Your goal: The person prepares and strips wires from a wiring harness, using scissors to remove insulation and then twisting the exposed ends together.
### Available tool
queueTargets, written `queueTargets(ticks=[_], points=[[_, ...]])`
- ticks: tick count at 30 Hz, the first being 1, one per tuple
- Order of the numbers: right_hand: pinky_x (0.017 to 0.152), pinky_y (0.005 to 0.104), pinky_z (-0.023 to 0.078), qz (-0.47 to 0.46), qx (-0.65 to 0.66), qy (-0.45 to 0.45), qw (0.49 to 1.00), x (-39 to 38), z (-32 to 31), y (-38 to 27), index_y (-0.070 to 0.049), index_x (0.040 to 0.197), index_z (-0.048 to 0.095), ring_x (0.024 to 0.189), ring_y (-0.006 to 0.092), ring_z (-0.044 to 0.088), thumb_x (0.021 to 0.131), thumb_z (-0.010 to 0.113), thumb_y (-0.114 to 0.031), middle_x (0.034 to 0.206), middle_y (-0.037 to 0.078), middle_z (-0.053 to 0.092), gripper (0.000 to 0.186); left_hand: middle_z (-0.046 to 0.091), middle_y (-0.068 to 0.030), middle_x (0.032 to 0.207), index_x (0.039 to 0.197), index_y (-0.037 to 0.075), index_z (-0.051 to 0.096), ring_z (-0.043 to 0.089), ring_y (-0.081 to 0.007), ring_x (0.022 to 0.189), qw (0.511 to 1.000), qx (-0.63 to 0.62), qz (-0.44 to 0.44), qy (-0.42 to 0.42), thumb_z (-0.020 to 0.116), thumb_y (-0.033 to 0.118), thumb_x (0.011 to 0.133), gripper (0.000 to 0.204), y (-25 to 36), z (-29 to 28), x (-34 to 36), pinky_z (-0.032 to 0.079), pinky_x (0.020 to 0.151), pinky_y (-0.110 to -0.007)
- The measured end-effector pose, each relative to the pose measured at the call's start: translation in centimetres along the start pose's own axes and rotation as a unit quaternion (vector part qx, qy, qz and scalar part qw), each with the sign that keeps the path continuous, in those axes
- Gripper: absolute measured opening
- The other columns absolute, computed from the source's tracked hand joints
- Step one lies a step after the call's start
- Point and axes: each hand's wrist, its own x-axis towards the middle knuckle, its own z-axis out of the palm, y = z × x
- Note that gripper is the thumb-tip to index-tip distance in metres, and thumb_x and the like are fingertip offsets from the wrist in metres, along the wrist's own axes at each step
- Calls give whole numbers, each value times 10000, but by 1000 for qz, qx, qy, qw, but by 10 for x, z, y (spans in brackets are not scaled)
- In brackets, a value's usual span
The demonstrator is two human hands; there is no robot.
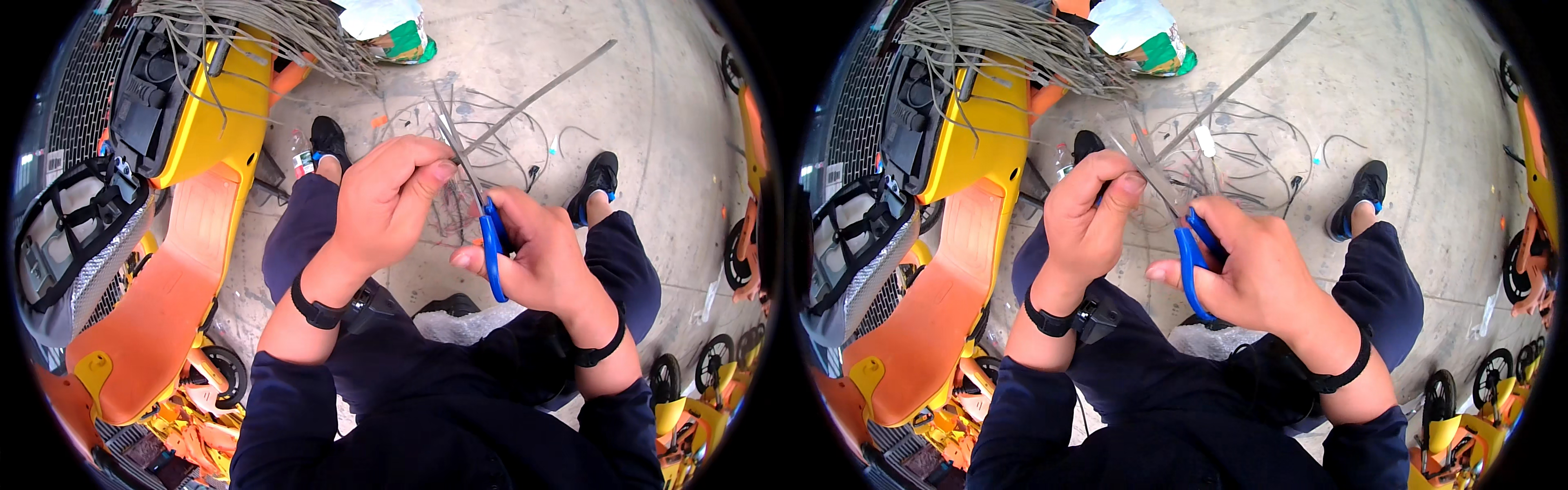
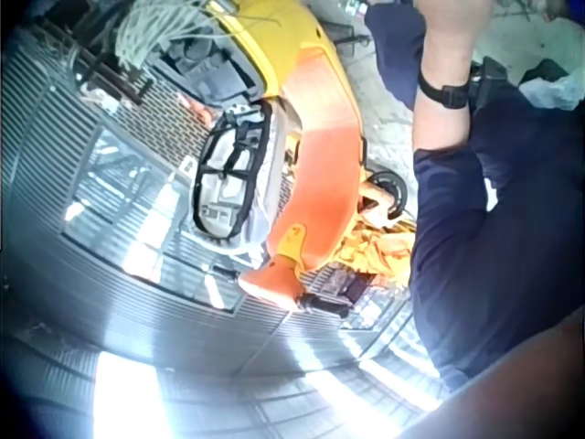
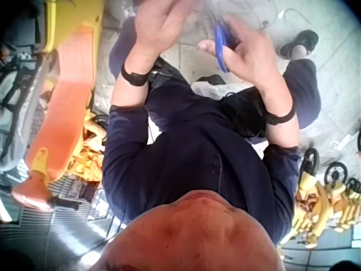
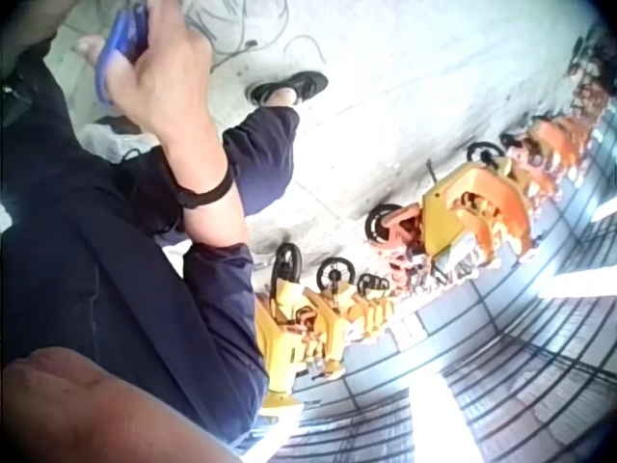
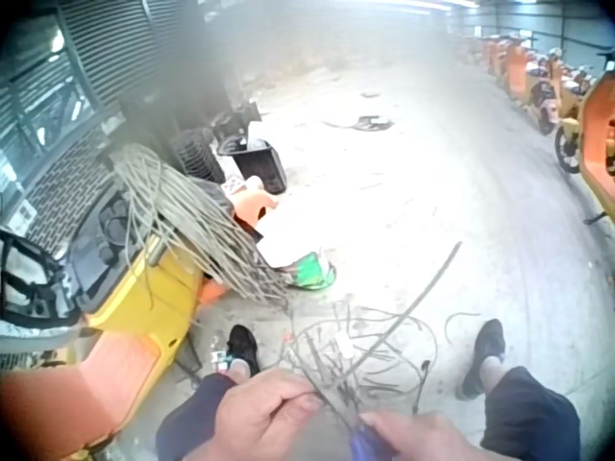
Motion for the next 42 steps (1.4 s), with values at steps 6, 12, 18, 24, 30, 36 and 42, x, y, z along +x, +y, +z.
queueTargets(ticks=[6,12,18,24,30,36,42], points=[[511,304,427,20,0,-59,998,5,-3,-6,-26,969,532,522,205,515,670,801,-367,619,62,510,527,605,-108,727,813,12,600,575,-243,638,998,-14,-8,-66,564,27,830,43,1,-9,2,451,589,-311],[560,325,431,-16,-1,-63,998,6,0,-1,-21,986,526,585,214,529,649,802,-380,661,78,515,564,590,-111,666,767,14,600,570,-266,606,995,-19,37,-94,540,-20,770,69,-5,-9,2,445,552,-329],[507,318,419,-6,-13,-69,998,5,-1,-2,-27,915,526,525,210,517,675,788,-396,608,61,495,512,583,-107,656,764,16,598,567,-260,598,995,-7,33,-97,535,-18,767,72,-4,-12,3,442,542,-319],[450,309,401,-26,-15,-49,998,3,3,-1,-33,860,530,444,220,505,706,770,-416,541,60,475,478,572,-93,642,775,16,594,560,-227,575,995,-13,9,-101,537,-3,790,62,-2,-15,5,435,537,-290],[445,315,400,-17,-23,-55,998,2,3,-3,-34,841,530,440,234,505,708,773,-402,517,64,461,461,565,-74,637,777,8,579,535,-161,569,994,-56,-18,-97,554,36,835,69,-5,-17,3,425,541,-265],[440,304,386,-18,-7,-62,998,2,2,-1,-26,825,531,429,220,464,696,786,-390,515,66,446,462,561,-16,679,798,0,567,480,-83,620,962,-218,-118,-112,530,86,898,137,-4,-15,-1,402,572,-233],[455,297,395,7,12,-76,997,1,1,2,-22,918,547,461,190,468,690,798,-372,568,66,462,487,527,14,663,821,7,558,446,-57,612,880,-398,-210,-150,504,157,940,199,-5,-17,-1,359,548,-215]])
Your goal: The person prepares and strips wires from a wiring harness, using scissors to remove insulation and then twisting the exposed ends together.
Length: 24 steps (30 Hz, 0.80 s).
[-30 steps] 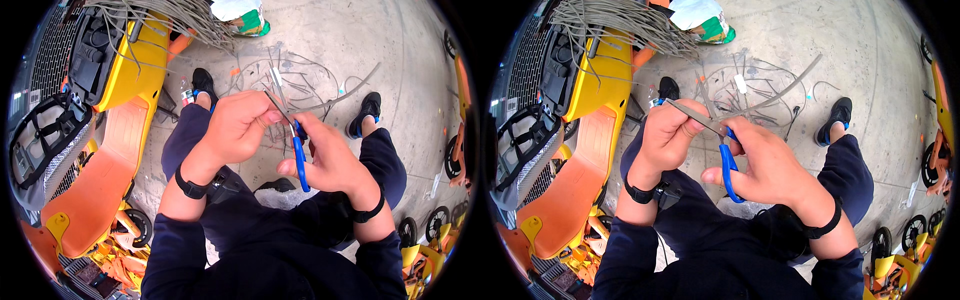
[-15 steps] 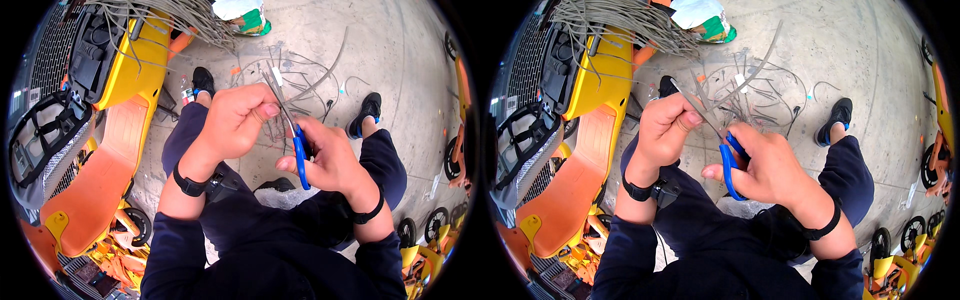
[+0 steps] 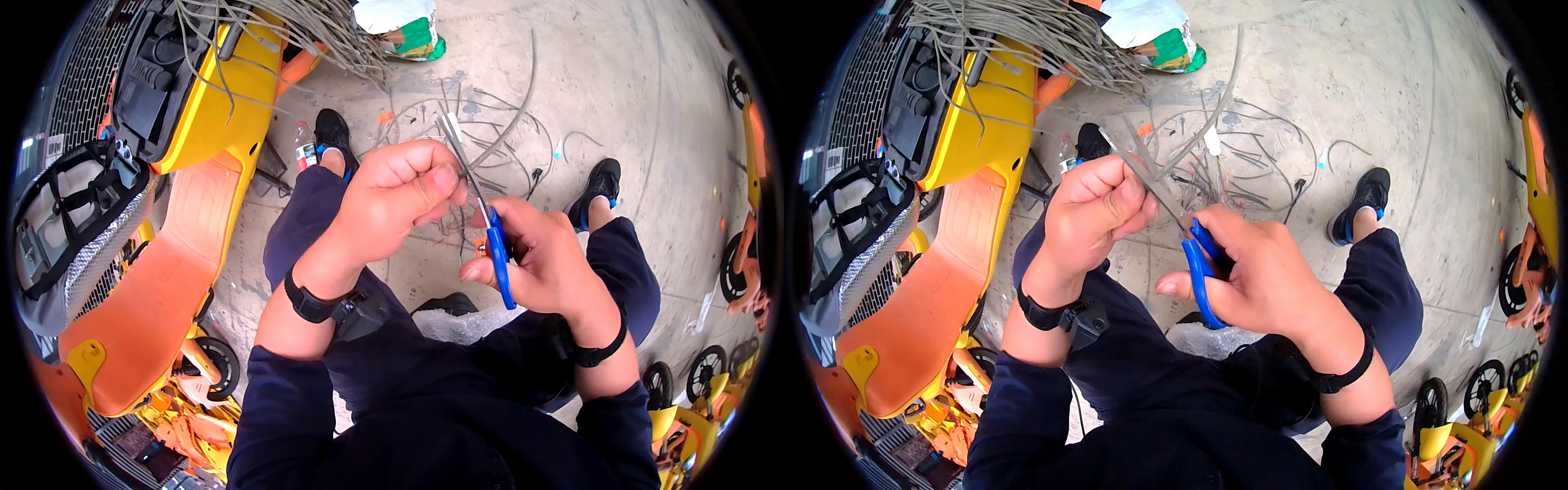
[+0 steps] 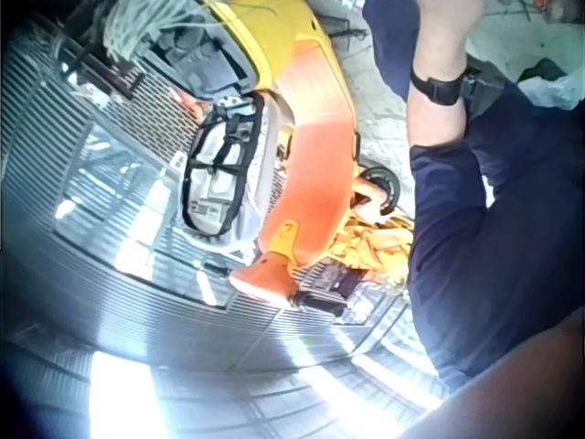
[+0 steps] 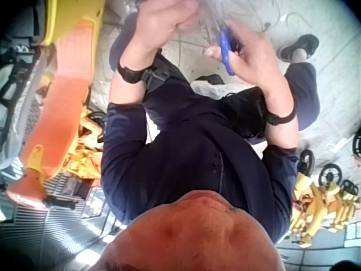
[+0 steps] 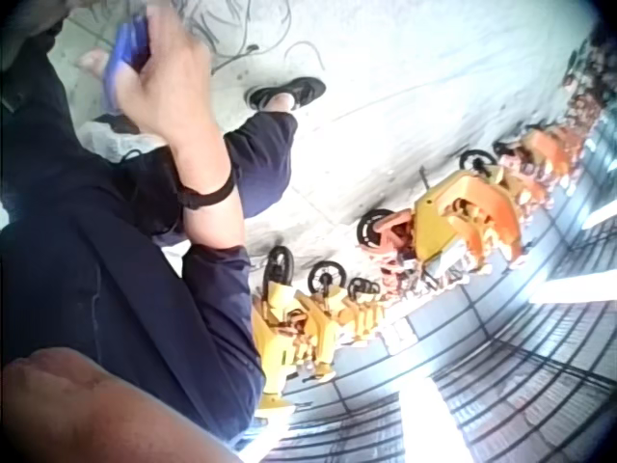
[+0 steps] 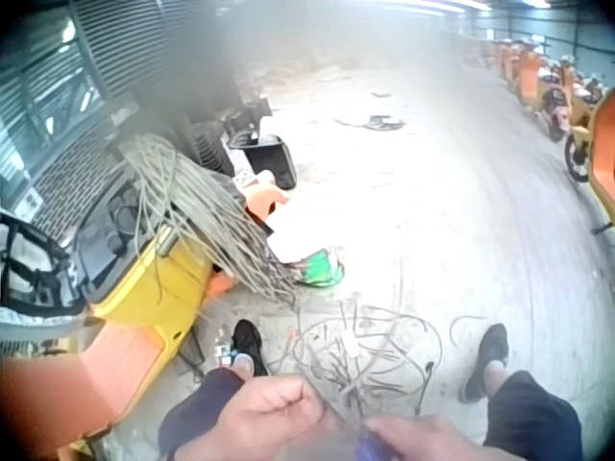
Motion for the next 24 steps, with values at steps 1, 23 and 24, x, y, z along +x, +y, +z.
queueTargets(ticks=[1,23,24], points=[[455,297,395,0,-1,-1,1000,1,0,2,-22,918,547,461,190,468,690,798,-372,568,66,462,487,517,16,655,829,8,556,443,-53,609,1000,-16,3,-19,507,170,943,204,-1,-1,0,353,543,-211],[550,235,474,-19,364,203,909,16,-14,4,0,1149,471,693,167,629,825,680,-145,868,134,644,412,608,-33,664,866,32,658,541,-174,583,822,480,295,87,690,41,759,112,-5,15,-5,406,559,-276],[550,235,474,-18,364,203,909,16,-15,3,0,1149,471,693,167,629,825,680,-145,868,134,644,412,612,-42,692,879,22,654,556,-166,604,852,444,270,68,678,38,778,105,-3,15,-6,416,569,-268]])
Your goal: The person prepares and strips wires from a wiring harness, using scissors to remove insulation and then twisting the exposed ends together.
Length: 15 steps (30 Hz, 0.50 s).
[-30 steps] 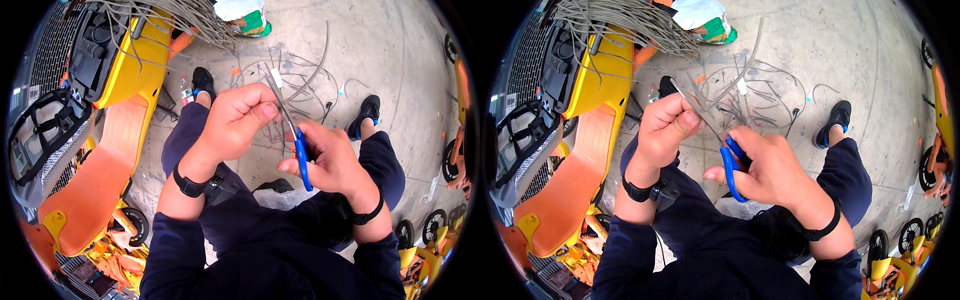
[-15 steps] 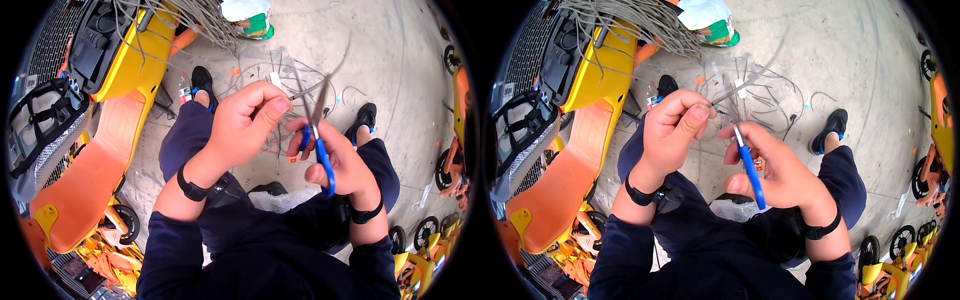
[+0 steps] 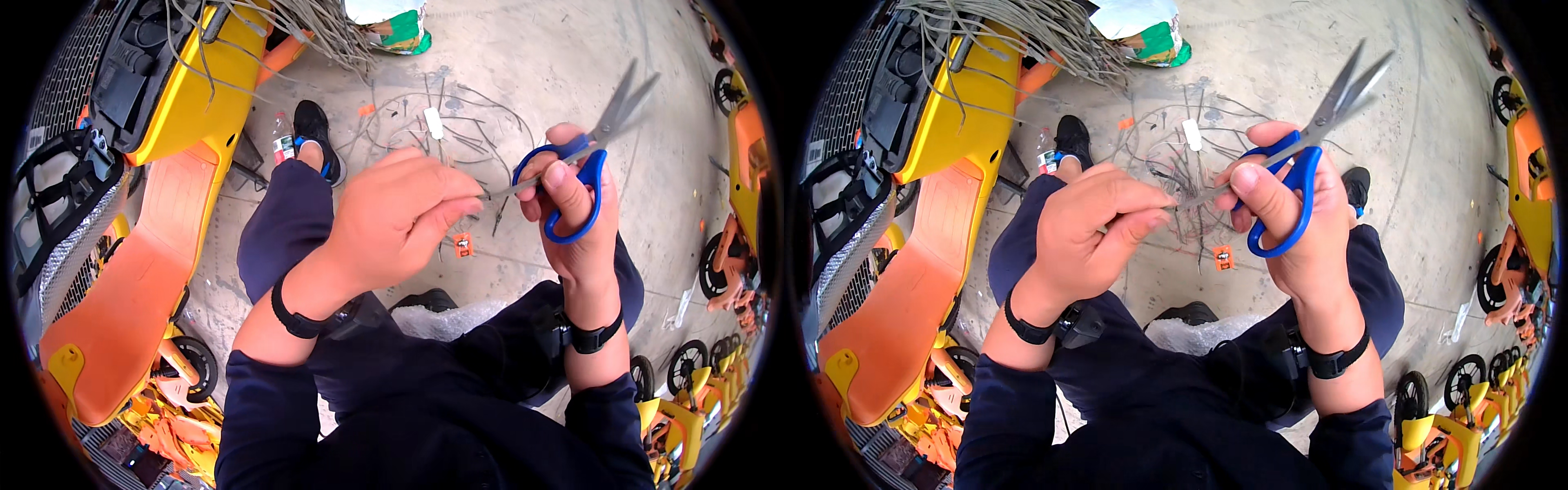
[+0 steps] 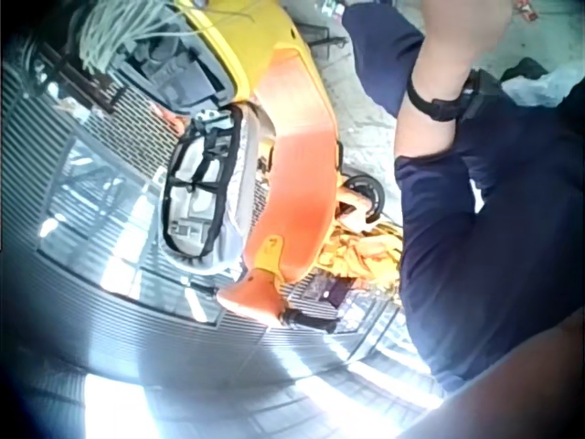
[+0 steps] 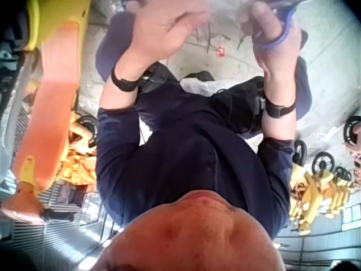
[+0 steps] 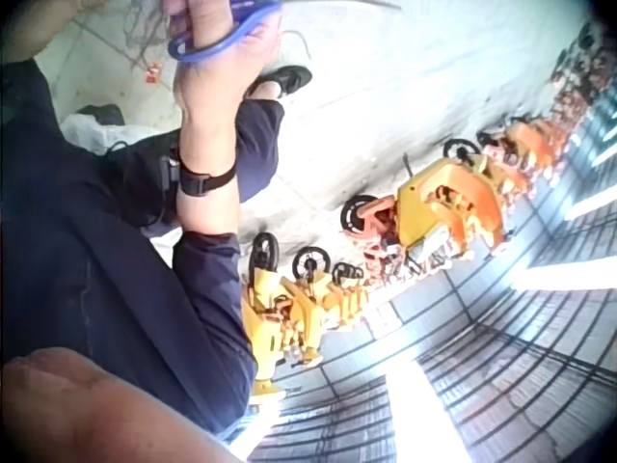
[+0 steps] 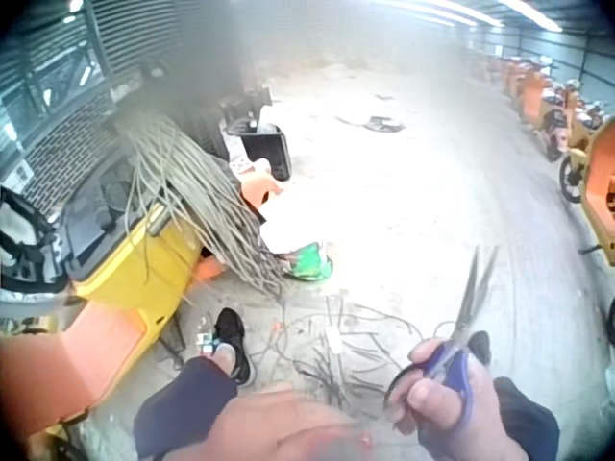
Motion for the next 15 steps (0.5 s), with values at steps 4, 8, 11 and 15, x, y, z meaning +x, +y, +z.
queueTargets(ticks=[4,8,11,15], points=[[493,235,445,123,140,3,982,-1,1,4,-30,1119,499,654,138,616,834,679,-161,825,97,628,361,613,-82,792,930,-14,635,600,-145,682,966,-228,-121,-10,629,30,843,97,3,9,-7,457,614,-244],[480,244,416,208,208,-7,956,-4,5,9,-43,1127,505,651,145,604,840,677,-183,797,80,614,363,599,-103,840,955,-31,621,613,-144,723,947,-299,-118,-1,601,39,872,110,4,14,-8,480,647,-237],[506,241,414,265,252,-42,930,-8,7,16,-46,1132,514,670,158,610,844,673,-170,788,76,615,352,599,-102,830,953,-29,621,615,-150,722,920,-366,-136,20,614,60,867,123,6,16,-7,485,644,-243],[532,247,425,296,281,-43,912,-14,9,21,-49,1137,523,670,149,615,841,678,-169,798,64,619,355,616,-83,825,954,-24,623,618,-133,740,906,-399,-140,14,621,43,859,116,5,18,-7,495,660,-242]])
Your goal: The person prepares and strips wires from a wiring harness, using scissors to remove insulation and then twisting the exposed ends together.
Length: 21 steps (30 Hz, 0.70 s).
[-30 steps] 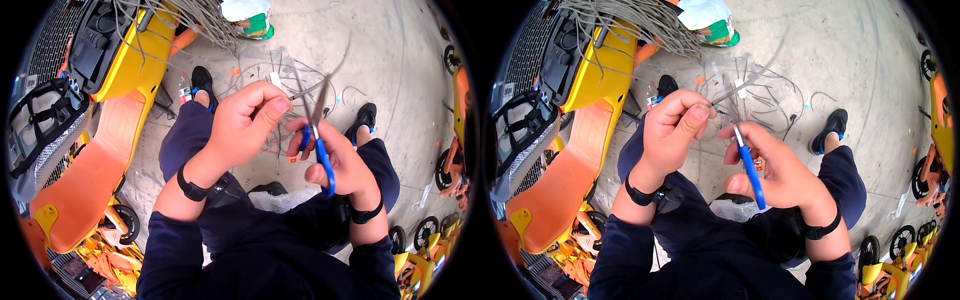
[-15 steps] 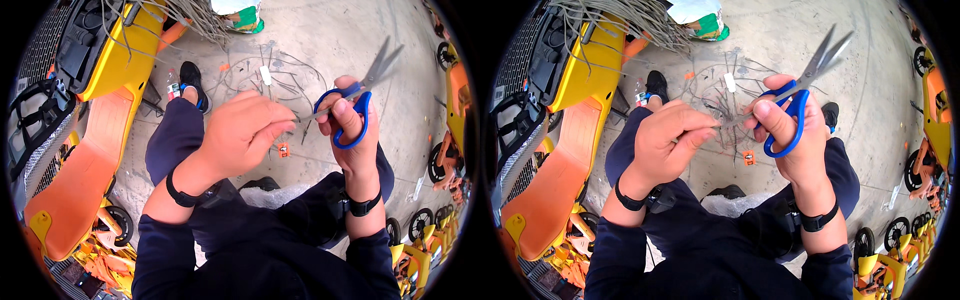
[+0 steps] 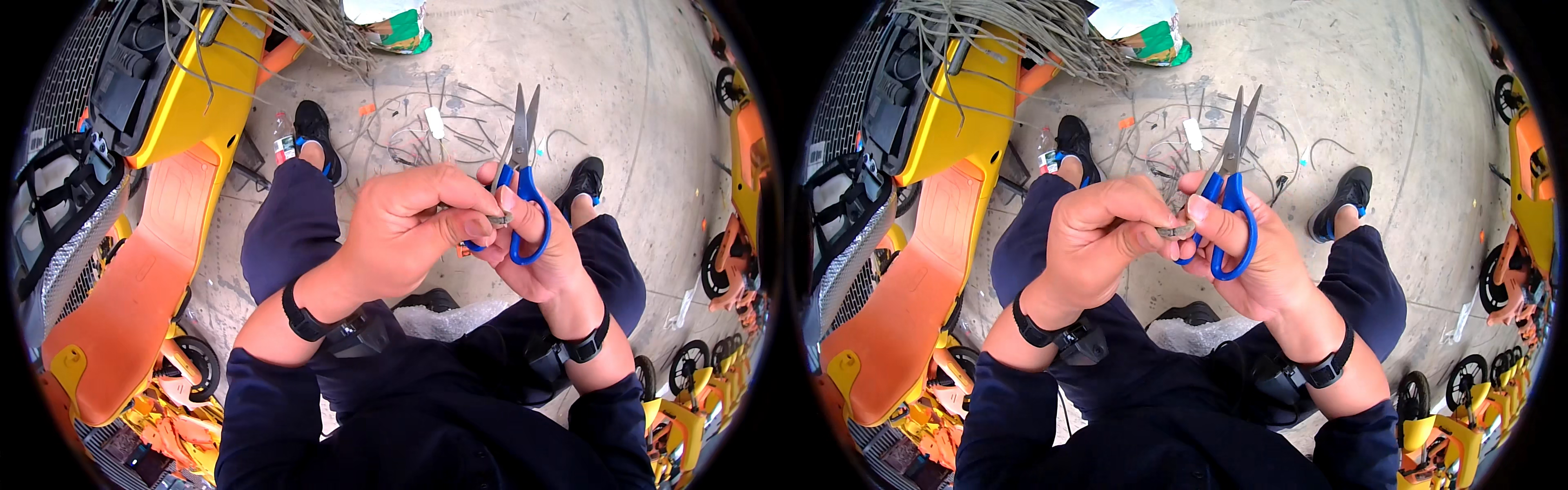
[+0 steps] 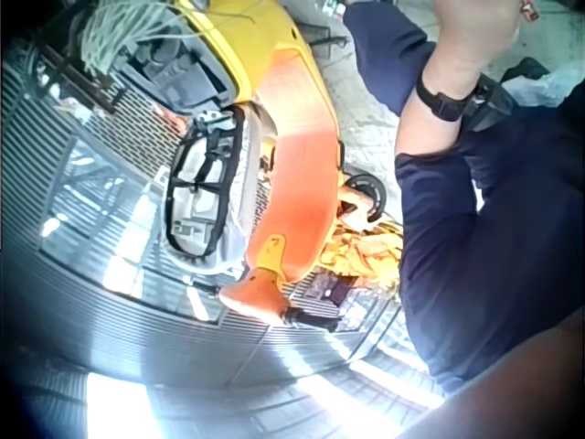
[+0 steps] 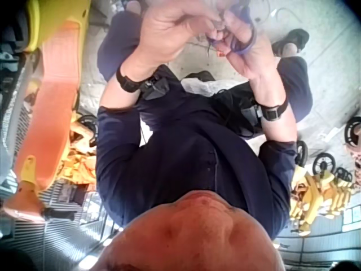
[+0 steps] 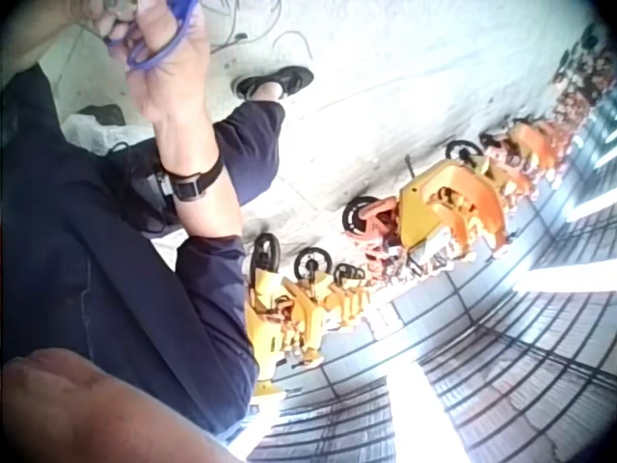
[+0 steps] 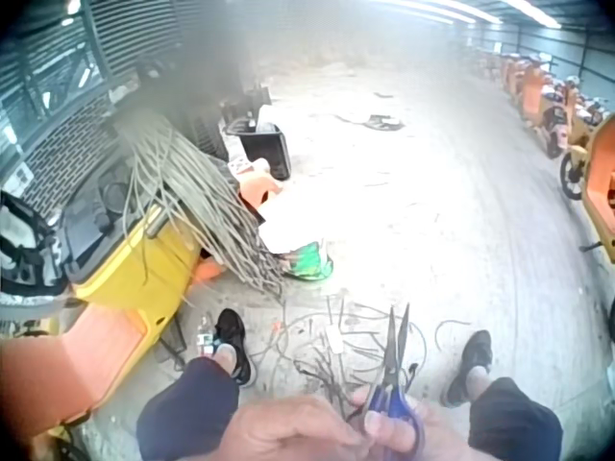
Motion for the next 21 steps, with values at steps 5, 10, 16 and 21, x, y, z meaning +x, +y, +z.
queueTargets(ticks=[5,10,16,21], points=[[536,243,429,-6,-12,6,1000,-1,0,-1,-49,1150,520,670,141,616,839,683,-173,804,46,618,373,597,-110,851,948,-26,613,607,-149,730,999,-51,-18,-4,617,94,872,142,0,5,1,489,663,-250],[543,240,441,-12,-28,12,999,-2,2,-1,-51,1159,516,661,134,612,849,673,-191,795,36,615,375,623,-63,807,970,-23,601,592,-104,718,998,-53,-17,-3,590,24,884,98,-2,5,0,494,653,-234],[514,210,442,-233,-217,91,944,8,-8,-17,42,1194,474,644,133,601,874,643,-299,801,91,630,498,603,-30,754,976,4,583,543,-65,674,985,45,5,164,572,94,915,110,-1,-4,5,440,624,-192],[559,214,444,-273,-439,224,826,48,-45,-20,56,1191,471,703,105,585,766,754,-212,801,77,628,577,596,-13,721,971,20,590,486,-38,621,969,61,36,238,567,143,924,133,5,-42,0,385,563,-177]])
